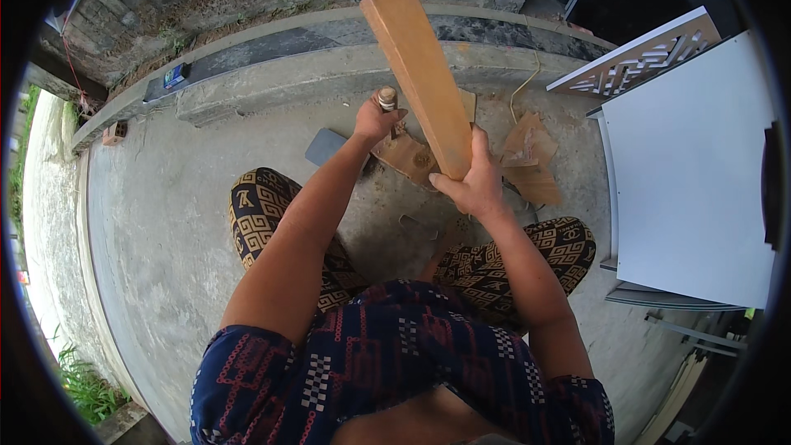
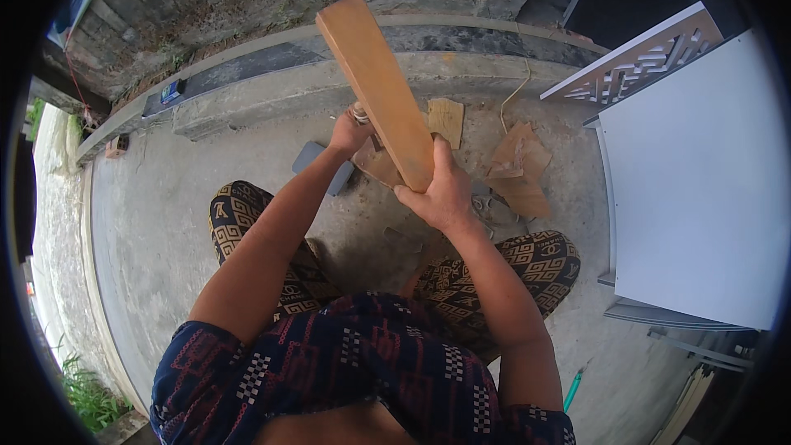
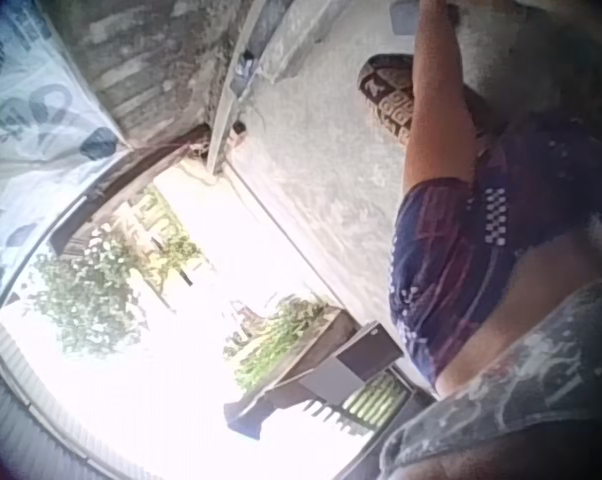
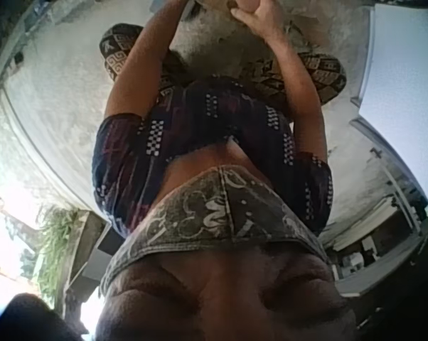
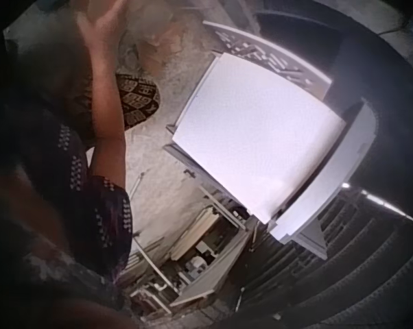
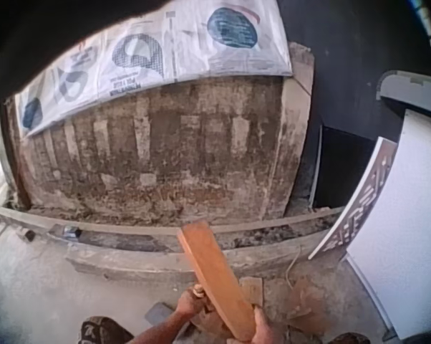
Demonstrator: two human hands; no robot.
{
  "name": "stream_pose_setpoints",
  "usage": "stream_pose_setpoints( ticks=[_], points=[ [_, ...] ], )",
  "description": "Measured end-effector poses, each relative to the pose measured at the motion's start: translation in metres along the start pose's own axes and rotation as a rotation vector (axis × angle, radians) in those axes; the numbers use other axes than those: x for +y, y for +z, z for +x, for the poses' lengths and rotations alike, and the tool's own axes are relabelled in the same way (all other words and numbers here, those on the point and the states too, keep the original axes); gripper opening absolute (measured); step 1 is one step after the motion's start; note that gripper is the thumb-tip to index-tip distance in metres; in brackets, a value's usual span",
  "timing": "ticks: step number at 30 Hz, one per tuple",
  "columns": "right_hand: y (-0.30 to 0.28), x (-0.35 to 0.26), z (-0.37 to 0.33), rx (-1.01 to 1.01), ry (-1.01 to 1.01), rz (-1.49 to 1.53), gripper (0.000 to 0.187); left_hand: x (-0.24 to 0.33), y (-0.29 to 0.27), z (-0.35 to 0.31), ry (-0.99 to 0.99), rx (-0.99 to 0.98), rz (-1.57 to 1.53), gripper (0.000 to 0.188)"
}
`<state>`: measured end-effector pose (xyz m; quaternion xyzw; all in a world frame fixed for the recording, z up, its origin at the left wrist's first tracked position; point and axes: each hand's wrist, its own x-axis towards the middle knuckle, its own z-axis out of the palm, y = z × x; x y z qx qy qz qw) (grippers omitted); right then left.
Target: Using a chisel and wooden mallet to shape or carve a piece of wood.
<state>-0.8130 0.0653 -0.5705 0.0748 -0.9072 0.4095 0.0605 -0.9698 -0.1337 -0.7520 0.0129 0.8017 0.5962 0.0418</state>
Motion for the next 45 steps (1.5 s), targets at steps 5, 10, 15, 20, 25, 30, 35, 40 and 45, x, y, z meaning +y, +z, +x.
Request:
stream_pose_setpoints(
  ticks=[5, 10, 15, 20, 25, 30, 35, 40, 45],
  points=[
    [0.001, 0.008, 0.008, -0.449, 0.327, -0.371, 0.088, 0.012, -0.005, -0.004, 0.003, -0.023, 0.289, 0.041],
    [0.004, 0.000, -0.002, -0.077, -0.011, -0.077, 0.072, 0.016, -0.010, -0.009, -0.011, 0.021, 0.064, 0.038],
    [0.005, 0.005, -0.003, -0.059, 0.017, -0.083, 0.081, 0.018, -0.004, -0.009, 0.014, -0.001, 0.117, 0.041],
    [0.007, 0.018, 0.003, -0.416, 0.283, -0.405, 0.083, 0.009, -0.001, -0.010, 0.093, -0.004, 0.404, 0.038],
    [0.002, 0.020, 0.002, -0.200, 0.279, 0.331, 0.066, -0.007, -0.011, -0.002, 0.072, -0.025, -0.129, 0.035],
    [-0.003, 0.036, 0.005, -0.063, 0.371, 0.511, 0.069, 0.027, -0.023, -0.002, -0.165, 0.108, -0.268, 0.022],
    [-0.004, 0.039, 0.003, -0.002, 0.309, 0.510, 0.069, 0.015, -0.016, -0.005, -0.140, 0.066, -0.171, 0.029],
    [-0.010, 0.019, -0.001, 0.098, 0.052, 0.183, 0.075, 0.021, -0.009, -0.009, -0.105, 0.039, 0.007, 0.039],
    [-0.008, 0.021, 0.007, -0.362, 0.285, -0.358, 0.082, 0.024, 0.004, -0.011, 0.006, 0.066, 0.257, 0.042]
  ],
)
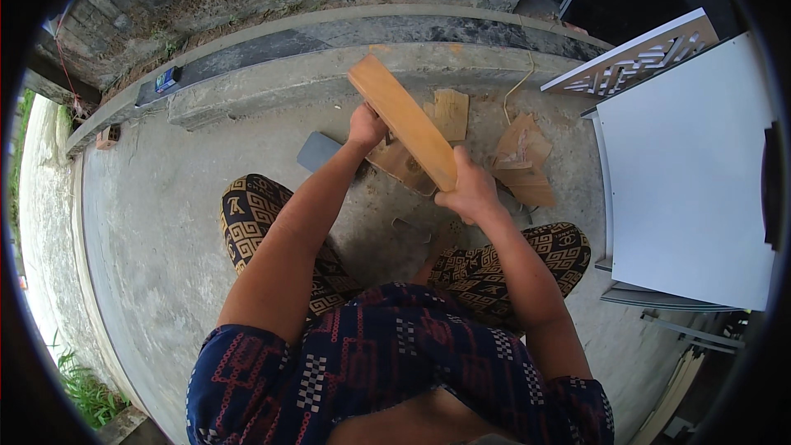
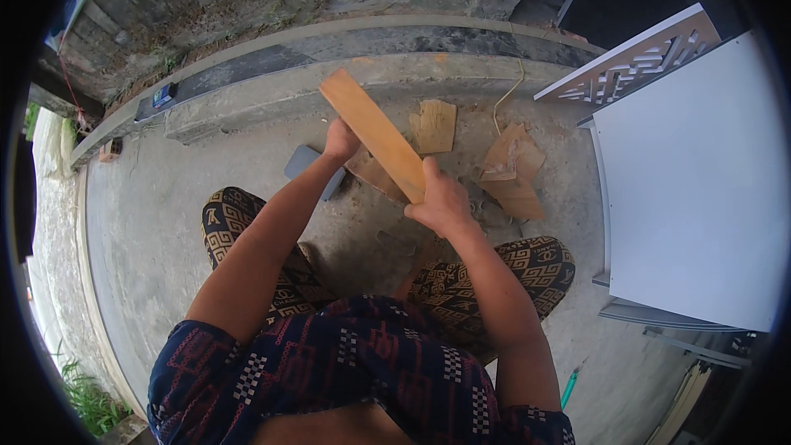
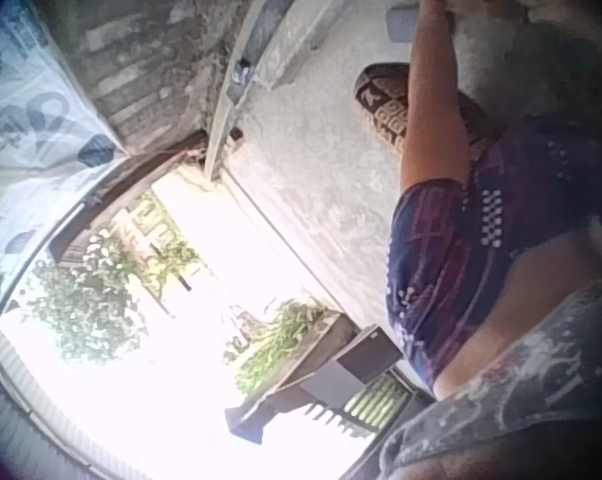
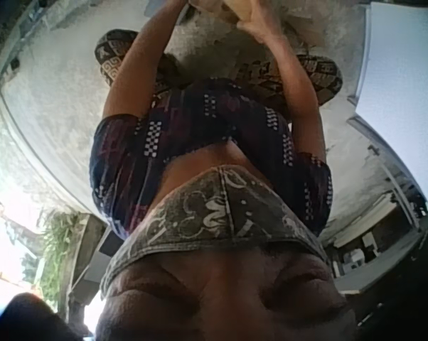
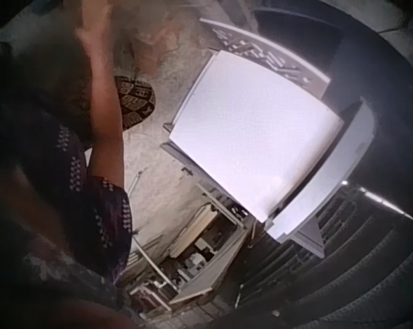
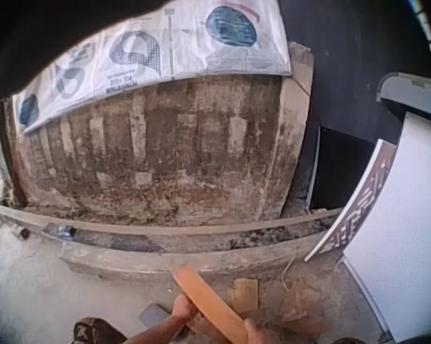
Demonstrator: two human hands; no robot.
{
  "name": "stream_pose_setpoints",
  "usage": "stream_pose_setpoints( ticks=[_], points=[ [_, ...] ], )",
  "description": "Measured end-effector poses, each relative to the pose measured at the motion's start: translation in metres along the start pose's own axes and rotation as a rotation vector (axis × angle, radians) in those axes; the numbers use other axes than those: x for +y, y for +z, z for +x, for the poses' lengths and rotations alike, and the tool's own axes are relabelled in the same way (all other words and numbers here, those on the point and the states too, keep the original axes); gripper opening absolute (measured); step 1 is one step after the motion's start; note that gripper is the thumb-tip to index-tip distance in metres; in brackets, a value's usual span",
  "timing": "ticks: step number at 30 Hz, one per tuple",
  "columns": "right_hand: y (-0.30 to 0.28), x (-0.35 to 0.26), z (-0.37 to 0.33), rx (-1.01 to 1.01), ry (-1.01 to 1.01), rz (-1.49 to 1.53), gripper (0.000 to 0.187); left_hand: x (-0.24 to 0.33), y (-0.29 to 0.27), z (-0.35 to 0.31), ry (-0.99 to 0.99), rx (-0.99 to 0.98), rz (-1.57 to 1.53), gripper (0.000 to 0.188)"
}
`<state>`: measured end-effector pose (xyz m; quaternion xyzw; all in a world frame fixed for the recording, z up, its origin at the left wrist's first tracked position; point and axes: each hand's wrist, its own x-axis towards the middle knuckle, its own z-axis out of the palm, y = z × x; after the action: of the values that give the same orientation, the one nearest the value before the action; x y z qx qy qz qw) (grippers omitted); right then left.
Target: Using a chisel and wooden mallet to shape or carve a piece of wood.
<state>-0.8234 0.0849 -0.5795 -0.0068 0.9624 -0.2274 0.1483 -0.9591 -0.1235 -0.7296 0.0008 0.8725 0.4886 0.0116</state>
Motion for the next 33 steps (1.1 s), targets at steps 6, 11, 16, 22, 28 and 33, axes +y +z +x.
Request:
stream_pose_setpoints(
  ticks=[6, 11, 16, 22, 28, 33],
  points=[
    [0.011, -0.005, -0.010, 0.303, -0.284, 0.322, 0.085, 0.002, -0.005, -0.003, -0.001, -0.050, -0.078, 0.039],
    [0.010, -0.006, -0.012, 0.284, -0.234, 0.270, 0.085, 0.017, -0.007, -0.008, -0.055, -0.089, -0.079, 0.036],
    [0.010, -0.007, -0.007, -0.060, -0.006, -0.037, 0.082, -0.004, 0.004, -0.006, 0.084, -0.066, 0.097, 0.037],
    [0.000, -0.016, -0.021, 0.418, -0.312, 0.490, 0.077, 0.003, 0.004, -0.008, -0.041, -0.120, -0.149, 0.045],
    [0.005, 0.000, -0.007, -0.050, 0.048, 0.069, 0.083, -0.007, 0.004, -0.004, -0.107, -0.222, -0.330, 0.045],
    [0.007, -0.007, -0.017, 0.285, -0.284, 0.421, 0.082, 0.004, 0.000, -0.011, -0.062, -0.144, -0.286, 0.044]
  ],
)
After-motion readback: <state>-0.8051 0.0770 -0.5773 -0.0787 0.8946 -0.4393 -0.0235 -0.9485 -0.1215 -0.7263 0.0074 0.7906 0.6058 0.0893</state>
